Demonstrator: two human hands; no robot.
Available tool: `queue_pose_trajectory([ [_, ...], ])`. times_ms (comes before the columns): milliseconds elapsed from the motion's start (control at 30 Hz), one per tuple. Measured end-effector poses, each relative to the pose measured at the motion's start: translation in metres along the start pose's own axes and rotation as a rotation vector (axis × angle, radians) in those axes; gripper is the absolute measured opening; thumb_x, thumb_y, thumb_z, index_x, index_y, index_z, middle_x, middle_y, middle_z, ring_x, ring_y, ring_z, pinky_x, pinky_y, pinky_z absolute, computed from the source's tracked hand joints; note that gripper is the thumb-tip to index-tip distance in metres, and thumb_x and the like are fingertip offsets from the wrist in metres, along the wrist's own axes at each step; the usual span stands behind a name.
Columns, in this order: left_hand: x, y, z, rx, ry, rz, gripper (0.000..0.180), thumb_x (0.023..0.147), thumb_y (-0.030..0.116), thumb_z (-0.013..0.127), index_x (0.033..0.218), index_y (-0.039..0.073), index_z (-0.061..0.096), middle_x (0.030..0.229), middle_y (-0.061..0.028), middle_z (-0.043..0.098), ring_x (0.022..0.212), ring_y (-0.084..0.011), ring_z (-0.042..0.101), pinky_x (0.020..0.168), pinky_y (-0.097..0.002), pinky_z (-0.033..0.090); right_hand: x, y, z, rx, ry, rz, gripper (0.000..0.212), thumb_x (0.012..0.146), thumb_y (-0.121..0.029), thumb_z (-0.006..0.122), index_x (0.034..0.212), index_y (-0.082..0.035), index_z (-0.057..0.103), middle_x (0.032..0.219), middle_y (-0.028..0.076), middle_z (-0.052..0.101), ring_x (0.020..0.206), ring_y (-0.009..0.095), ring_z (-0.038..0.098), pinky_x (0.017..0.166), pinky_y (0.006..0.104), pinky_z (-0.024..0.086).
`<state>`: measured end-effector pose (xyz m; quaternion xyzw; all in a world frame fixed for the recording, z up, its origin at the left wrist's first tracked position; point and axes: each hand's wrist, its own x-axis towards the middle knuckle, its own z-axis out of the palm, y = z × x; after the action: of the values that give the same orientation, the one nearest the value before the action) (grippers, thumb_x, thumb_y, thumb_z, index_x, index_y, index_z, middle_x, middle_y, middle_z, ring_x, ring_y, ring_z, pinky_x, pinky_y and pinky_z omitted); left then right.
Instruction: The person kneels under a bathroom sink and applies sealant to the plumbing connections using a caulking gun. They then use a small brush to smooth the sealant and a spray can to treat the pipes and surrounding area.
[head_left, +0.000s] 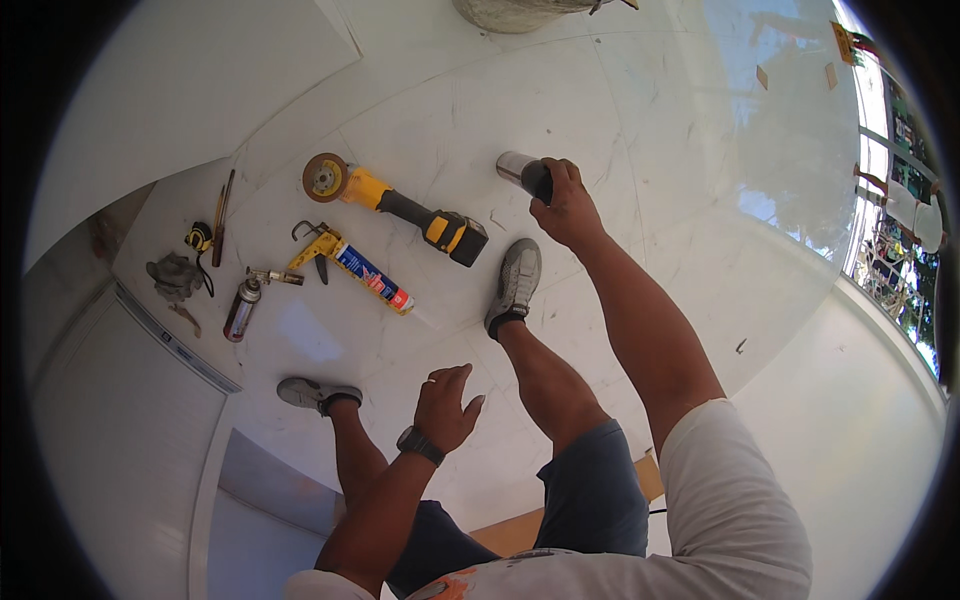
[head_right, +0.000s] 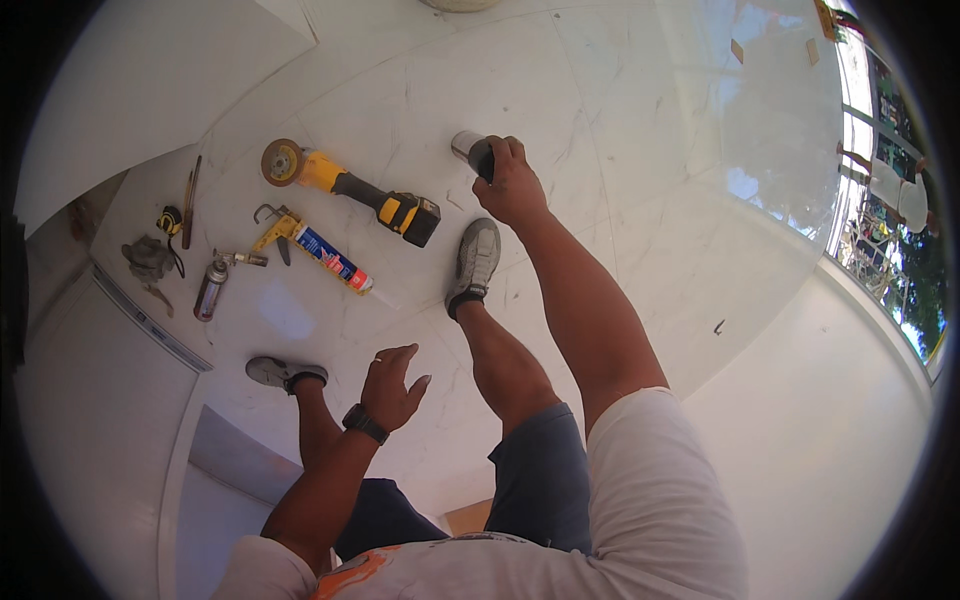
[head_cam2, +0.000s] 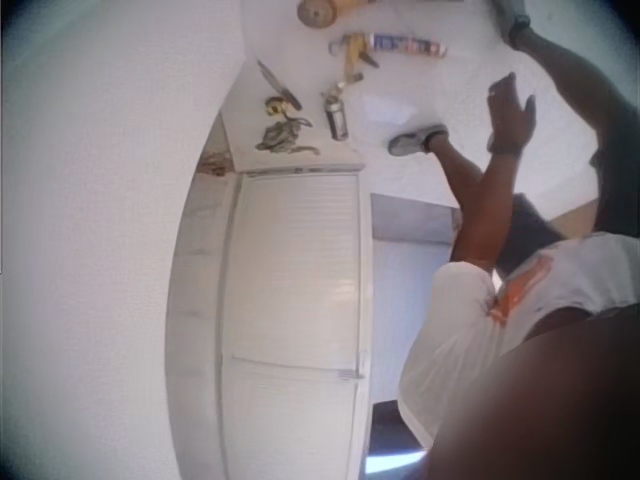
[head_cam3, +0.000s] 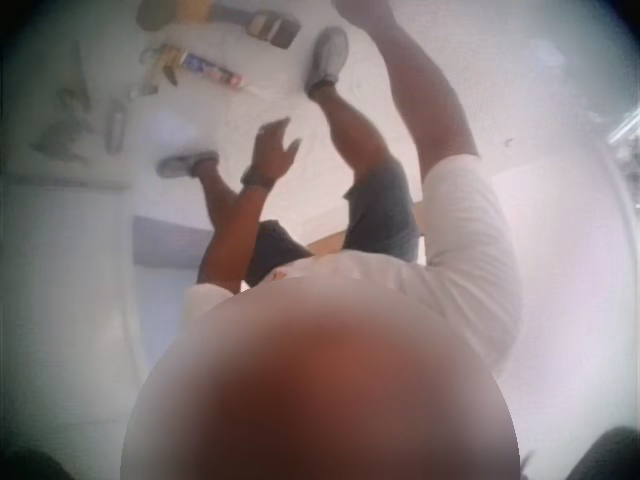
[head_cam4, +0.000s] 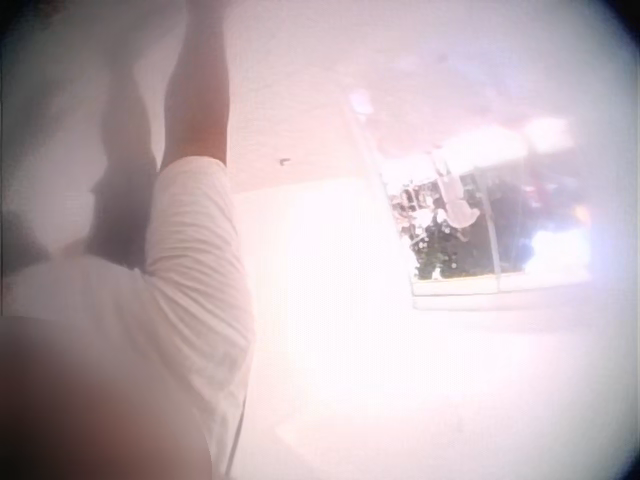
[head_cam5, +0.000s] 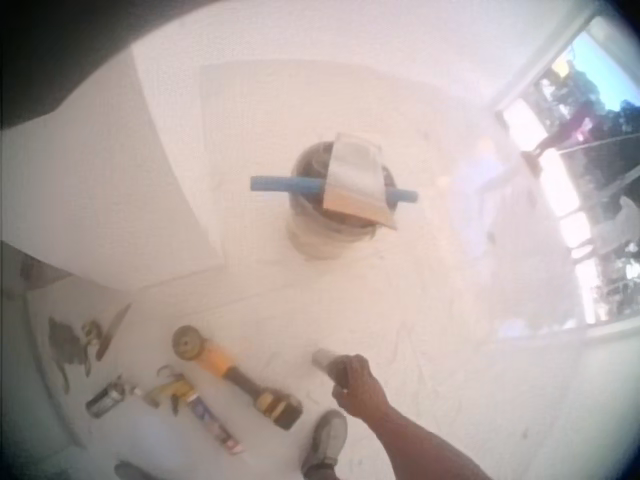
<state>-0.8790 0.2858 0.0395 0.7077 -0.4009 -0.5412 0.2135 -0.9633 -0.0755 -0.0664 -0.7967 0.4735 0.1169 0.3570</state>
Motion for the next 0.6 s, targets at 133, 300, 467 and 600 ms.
queue_pose_trajectory([
  [133, -0.002, 0.014, 0.004, 0.02, -0.007, -0.053, 0.057, 0.086, 0.02, 0.076, 0.135, -0.001, 0.056, 0.126, -0.0184, 0.065, 0.119, -0.0358, 0.057, 0.098, -0.0465, 0.046, 0.013, -0.004, 0.007, -0.09, -0.025, 0.015, 0.068, 0.079, -0.013, 0.069, 0.141, -0.008, 0.043, 0.143, 0.023, 0.046, 0.115, 0.044, 0.062, 0.095, 0.0501, 0.055],
  [300, 0.002, 0.03, 0.017, -0.013, -0.024, -0.079, 0.057, 0.086, 0.02, 0.075, 0.135, -0.001, 0.056, 0.127, -0.0184, 0.065, 0.118, -0.036, 0.058, 0.097, -0.047, 0.047, 0.024, -0.004, 0.001, -0.141, -0.019, 0.009, 0.067, 0.076, -0.016, 0.071, 0.138, -0.01, 0.047, 0.136, 0.022, 0.05, 0.105, 0.041, 0.067, 0.088, 0.0483, 0.058],
  [467, 0.003, 0.041, 0.029, -0.054, -0.027, -0.096, 0.055, 0.087, 0.02, 0.076, 0.135, -0.001, 0.056, 0.127, -0.0207, 0.065, 0.118, -0.039, 0.059, 0.1, -0.0482, 0.047, 0.034, -0.011, -0.006, -0.315, -0.203, 0.009, 0.053, 0.075, -0.018, 0.072, 0.125, -0.01, 0.054, 0.12, 0.018, 0.058, 0.096, 0.038, 0.07, 0.082, 0.0465, 0.059],
  [600, -0.001, 0.043, 0.03, -0.062, -0.064, -0.124, 0.055, 0.089, 0.022, 0.075, 0.136, 0.0, 0.056, 0.128, -0.0213, 0.064, 0.118, -0.0394, 0.059, 0.101, -0.0485, 0.047, 0.044, -0.015, -0.004, -0.374, -0.238, 0.024, 0.043, 0.076, -0.019, 0.074, 0.115, -0.008, 0.058, 0.113, 0.017, 0.061, 0.091, 0.036, 0.071, 0.079, 0.046, 0.059],
])
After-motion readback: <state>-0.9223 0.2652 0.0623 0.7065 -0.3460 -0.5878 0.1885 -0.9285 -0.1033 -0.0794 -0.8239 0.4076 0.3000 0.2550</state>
